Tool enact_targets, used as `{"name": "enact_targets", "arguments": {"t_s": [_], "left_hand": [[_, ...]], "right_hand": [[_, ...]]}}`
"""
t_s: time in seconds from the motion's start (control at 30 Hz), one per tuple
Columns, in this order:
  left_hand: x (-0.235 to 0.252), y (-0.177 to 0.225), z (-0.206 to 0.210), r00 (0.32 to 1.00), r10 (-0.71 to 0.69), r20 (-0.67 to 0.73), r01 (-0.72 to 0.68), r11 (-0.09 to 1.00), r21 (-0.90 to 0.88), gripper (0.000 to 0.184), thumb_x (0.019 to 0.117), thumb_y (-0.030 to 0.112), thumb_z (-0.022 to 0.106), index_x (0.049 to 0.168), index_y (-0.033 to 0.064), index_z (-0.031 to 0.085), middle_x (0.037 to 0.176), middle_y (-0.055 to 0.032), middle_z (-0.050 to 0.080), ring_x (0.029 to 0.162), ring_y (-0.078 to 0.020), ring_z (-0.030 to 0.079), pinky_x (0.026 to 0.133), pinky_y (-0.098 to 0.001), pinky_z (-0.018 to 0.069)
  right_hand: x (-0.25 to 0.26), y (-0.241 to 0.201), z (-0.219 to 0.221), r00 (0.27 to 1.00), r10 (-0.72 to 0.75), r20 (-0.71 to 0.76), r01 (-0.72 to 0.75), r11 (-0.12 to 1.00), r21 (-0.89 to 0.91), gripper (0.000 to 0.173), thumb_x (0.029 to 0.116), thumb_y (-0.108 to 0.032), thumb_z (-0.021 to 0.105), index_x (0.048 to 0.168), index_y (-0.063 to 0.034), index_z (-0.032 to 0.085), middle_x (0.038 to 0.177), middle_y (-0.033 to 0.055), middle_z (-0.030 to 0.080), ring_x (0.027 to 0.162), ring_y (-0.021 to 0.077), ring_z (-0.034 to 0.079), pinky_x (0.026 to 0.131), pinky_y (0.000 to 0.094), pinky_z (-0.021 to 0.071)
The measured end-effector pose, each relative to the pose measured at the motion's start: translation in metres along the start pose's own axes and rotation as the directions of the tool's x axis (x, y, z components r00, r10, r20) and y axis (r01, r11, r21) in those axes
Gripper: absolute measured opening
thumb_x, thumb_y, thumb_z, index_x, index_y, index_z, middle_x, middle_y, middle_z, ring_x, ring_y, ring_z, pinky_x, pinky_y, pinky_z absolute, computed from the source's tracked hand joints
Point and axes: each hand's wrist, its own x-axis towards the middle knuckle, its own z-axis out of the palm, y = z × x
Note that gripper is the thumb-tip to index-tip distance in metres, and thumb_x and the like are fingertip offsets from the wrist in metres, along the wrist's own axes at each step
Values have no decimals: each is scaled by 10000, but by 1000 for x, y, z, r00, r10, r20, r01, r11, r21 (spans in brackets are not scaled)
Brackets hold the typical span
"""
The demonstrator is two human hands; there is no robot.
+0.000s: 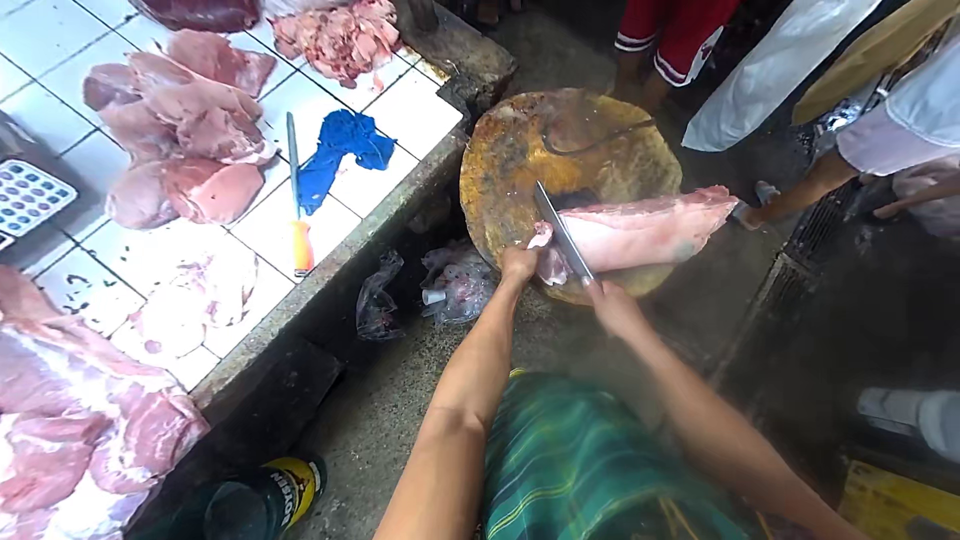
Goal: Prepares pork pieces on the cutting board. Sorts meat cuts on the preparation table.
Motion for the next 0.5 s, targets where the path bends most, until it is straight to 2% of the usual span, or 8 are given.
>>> {"name": "enact_targets", "arguments": {"t_s": [0.1,0.17,0.23,0.3,0.37,0.4,0.43,0.5], "left_hand": [[3,-11,-5,995,-55,-87,48,996,-79,446,1001,434,549,1021,21,716,1027,-211,717,987,-364,695,859,-617,551],[4,-14,-3,996,-34,-77,22,988,-150,497,1035,441,463,1038,12,714,1043,-219,716,999,-362,695,864,-619,552],[0,-16,-3,999,-23,-29,17,982,-187,547,1034,486,456,1103,8,713,1110,-220,712,1071,-358,684,927,-617,542],[2,-15,-3,1000,0,2,0,979,-204,512,963,503,610,1090,19,718,1052,-192,731,999,-325,714,892,-582,576],[4,-14,-4,999,24,24,-19,981,-194,413,879,390,760,1102,45,725,993,-156,756,919,-294,747,844,-551,611],[5,-15,-3,1000,21,23,-17,985,-170,385,836,334,797,1096,57,731,984,-145,759,920,-294,745,849,-558,605],[6,-17,-1,1000,17,16,-14,989,-144,366,815,296,810,1086,63,732,976,-142,758,917,-300,742,846,-568,600],[5,-19,0,1000,-1,0,1,995,-102,313,818,288,798,1033,68,738,949,-141,754,898,-305,738,829,-577,595]], "right_hand": [[-32,-21,-27,989,-71,-127,75,997,23,702,1039,-687,307,1105,-72,637,808,155,647,686,313,664,659,545,573],[-59,-41,-48,910,-268,-315,290,957,24,608,1068,-605,351,1125,-74,640,759,140,628,650,315,638,613,566,542],[-79,-61,-68,689,-503,-522,587,810,-5,517,1094,-509,373,1142,-58,622,701,74,593,522,205,578,465,439,515],[-83,-96,-93,323,-625,-711,855,515,-65,509,1103,-455,374,1138,-1,601,720,30,615,542,112,588,483,341,538],[-72,-132,-106,23,-572,-820,983,163,-86,573,1087,-547,361,1089,-9,557,710,22,598,537,102,572,475,333,532],[-61,-140,-102,-31,-537,-843,996,55,-72,587,1069,-599,359,1083,-40,539,704,2,585,539,95,565,474,326,531],[-45,-133,-86,-13,-529,-848,997,60,-52,611,1063,-619,346,1077,-40,541,693,-4,585,541,96,572,482,330,541],[-10,-68,-23,262,-592,-762,883,466,-59,614,1097,-528,293,1042,12,581,680,52,587,565,140,594,532,365,551]]}}
